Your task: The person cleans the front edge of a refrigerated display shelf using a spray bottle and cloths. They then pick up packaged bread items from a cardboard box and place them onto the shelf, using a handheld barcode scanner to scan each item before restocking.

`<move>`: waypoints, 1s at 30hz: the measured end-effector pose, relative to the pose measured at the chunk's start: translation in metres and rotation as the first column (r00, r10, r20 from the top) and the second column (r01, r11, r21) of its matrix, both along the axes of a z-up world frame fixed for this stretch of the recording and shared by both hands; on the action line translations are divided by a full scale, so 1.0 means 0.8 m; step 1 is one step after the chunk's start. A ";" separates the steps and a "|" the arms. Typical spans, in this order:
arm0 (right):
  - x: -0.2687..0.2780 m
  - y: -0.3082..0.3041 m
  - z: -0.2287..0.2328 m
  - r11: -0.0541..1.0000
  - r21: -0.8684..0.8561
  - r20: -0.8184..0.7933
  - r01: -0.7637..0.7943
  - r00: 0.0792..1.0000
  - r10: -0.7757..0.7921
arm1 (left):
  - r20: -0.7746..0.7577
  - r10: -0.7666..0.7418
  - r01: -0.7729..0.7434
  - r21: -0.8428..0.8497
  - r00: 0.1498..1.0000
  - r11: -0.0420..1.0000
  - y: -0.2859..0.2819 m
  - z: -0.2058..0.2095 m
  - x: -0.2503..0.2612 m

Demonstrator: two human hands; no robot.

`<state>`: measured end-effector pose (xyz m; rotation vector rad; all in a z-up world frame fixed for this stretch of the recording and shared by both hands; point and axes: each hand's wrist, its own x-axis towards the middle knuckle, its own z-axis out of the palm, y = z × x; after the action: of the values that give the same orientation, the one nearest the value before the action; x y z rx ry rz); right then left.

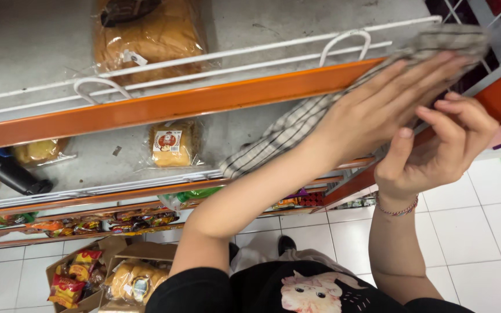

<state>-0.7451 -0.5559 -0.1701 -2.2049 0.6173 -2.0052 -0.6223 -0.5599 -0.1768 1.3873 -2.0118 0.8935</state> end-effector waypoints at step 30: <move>-0.001 0.016 -0.006 0.996 0.073 -0.036 -0.041 0.998 0.044 | -0.065 -0.043 0.042 -0.014 0.997 0.999 0.042 0.020 0.011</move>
<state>-0.7461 -0.5433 -0.1749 -2.1991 0.6309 -1.8947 -0.6133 -0.5259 -0.1604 1.3445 -1.9756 0.8303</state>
